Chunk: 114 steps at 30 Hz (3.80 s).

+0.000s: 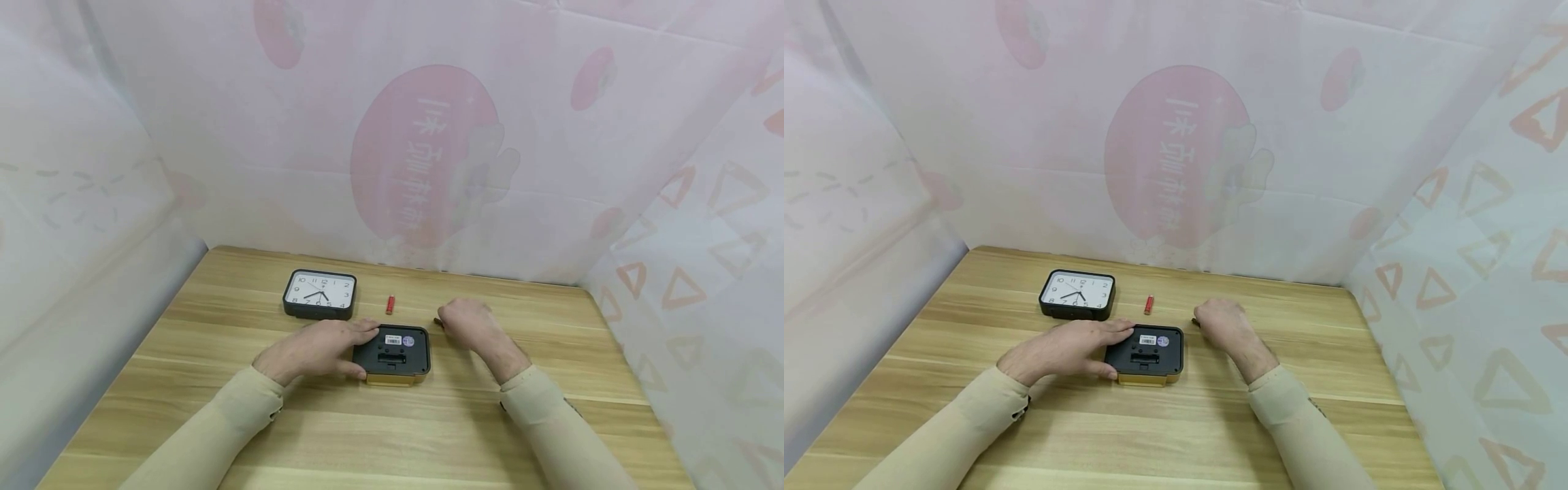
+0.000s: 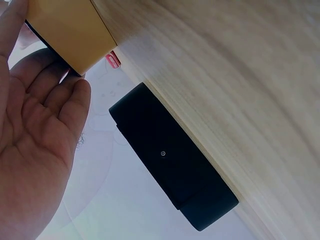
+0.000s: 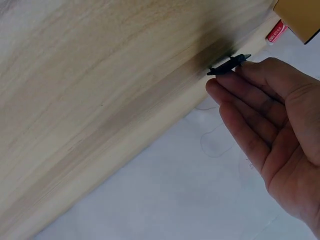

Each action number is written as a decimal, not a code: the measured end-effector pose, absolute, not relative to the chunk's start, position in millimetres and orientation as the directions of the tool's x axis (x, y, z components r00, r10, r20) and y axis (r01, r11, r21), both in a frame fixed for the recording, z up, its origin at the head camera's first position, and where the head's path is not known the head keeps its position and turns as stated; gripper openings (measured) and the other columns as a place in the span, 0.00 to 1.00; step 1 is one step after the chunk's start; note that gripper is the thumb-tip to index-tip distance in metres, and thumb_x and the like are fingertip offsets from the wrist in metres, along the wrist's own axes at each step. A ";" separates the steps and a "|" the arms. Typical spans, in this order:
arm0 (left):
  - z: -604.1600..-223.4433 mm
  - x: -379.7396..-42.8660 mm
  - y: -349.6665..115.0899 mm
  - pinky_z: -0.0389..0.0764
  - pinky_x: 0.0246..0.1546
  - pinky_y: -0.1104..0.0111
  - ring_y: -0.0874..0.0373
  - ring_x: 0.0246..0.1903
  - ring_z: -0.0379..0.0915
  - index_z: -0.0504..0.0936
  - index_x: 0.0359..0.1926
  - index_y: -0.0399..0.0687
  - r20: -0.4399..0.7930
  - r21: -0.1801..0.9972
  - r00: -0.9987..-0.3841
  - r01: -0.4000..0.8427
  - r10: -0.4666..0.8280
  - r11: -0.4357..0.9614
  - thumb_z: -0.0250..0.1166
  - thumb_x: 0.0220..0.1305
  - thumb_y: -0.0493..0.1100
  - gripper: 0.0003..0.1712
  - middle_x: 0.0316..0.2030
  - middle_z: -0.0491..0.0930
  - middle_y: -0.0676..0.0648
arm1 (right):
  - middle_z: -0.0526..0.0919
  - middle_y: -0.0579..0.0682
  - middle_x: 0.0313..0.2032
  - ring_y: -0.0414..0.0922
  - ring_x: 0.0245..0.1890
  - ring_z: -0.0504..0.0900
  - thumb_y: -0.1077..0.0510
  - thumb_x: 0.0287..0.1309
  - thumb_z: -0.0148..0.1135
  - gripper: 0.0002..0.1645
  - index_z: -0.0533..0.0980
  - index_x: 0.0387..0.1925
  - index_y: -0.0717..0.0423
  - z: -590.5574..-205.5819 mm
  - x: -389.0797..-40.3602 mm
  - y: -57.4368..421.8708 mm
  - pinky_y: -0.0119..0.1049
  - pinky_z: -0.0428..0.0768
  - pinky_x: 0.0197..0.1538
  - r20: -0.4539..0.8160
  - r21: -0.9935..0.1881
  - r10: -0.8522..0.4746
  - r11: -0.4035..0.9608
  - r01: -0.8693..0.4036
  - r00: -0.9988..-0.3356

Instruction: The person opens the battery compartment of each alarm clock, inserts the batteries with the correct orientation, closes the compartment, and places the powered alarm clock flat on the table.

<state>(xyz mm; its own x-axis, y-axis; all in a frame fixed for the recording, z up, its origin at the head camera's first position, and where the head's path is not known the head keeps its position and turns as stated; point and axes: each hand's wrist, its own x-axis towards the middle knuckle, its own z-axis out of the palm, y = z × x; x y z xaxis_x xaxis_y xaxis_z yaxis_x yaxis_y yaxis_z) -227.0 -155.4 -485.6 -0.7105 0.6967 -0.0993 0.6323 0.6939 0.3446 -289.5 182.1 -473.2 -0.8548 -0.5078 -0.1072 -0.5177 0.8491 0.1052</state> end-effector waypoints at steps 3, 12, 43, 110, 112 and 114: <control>-485.6 -227.1 -154.6 0.73 0.91 0.47 0.44 0.90 0.68 0.73 0.89 0.43 -0.098 0.343 -0.710 0.634 0.698 0.693 0.81 0.75 0.63 0.54 0.91 0.68 0.44 | 0.85 0.49 0.28 0.45 0.25 0.79 0.57 0.84 0.71 0.16 0.86 0.32 0.53 -474.4 -291.1 182.6 0.44 0.90 0.28 -0.112 0.097 -0.507 0.850 -0.517 -0.855; -485.4 -227.5 -153.0 0.73 0.91 0.47 0.44 0.90 0.68 0.72 0.89 0.43 -0.100 0.345 -0.707 0.635 0.700 0.691 0.81 0.74 0.64 0.54 0.92 0.67 0.44 | 0.95 0.45 0.39 0.43 0.35 0.88 0.55 0.82 0.74 0.05 0.90 0.43 0.48 -469.8 -296.3 187.5 0.43 0.92 0.39 -0.061 -0.020 -0.534 0.845 -0.534 -0.843; -484.2 -227.9 -152.7 0.73 0.91 0.46 0.44 0.90 0.68 0.73 0.89 0.44 -0.101 0.363 -0.708 0.628 0.699 0.689 0.80 0.75 0.65 0.54 0.91 0.68 0.43 | 0.94 0.55 0.66 0.55 0.70 0.91 0.56 0.87 0.69 0.18 0.88 0.69 0.56 -488.5 -345.3 158.4 0.58 0.89 0.78 -0.103 -0.587 -0.577 0.693 -0.419 -0.810; -486.3 -228.6 -153.3 0.72 0.92 0.47 0.44 0.90 0.68 0.72 0.89 0.43 -0.084 0.370 -0.706 0.633 0.703 0.680 0.80 0.74 0.64 0.54 0.91 0.69 0.43 | 0.93 0.51 0.56 0.47 0.59 0.91 0.63 0.82 0.73 0.10 0.92 0.58 0.53 -499.3 -351.4 124.3 0.49 0.93 0.70 -0.119 -0.503 -0.654 0.689 -0.522 -0.747; -486.1 -228.7 -153.4 0.72 0.92 0.46 0.44 0.90 0.68 0.72 0.89 0.43 -0.085 0.369 -0.706 0.634 0.703 0.680 0.80 0.75 0.65 0.55 0.91 0.69 0.43 | 0.94 0.50 0.56 0.48 0.60 0.92 0.62 0.82 0.73 0.11 0.92 0.59 0.53 -496.1 -349.3 125.6 0.49 0.93 0.70 -0.120 -0.512 -0.640 0.695 -0.505 -0.759; -485.7 -229.0 -153.3 0.71 0.92 0.46 0.44 0.90 0.68 0.72 0.89 0.43 -0.086 0.370 -0.706 0.633 0.703 0.681 0.80 0.75 0.65 0.55 0.91 0.68 0.43 | 0.94 0.50 0.57 0.48 0.60 0.92 0.61 0.82 0.73 0.11 0.92 0.60 0.52 -492.8 -347.2 126.8 0.49 0.93 0.70 -0.114 -0.511 -0.632 0.699 -0.500 -0.766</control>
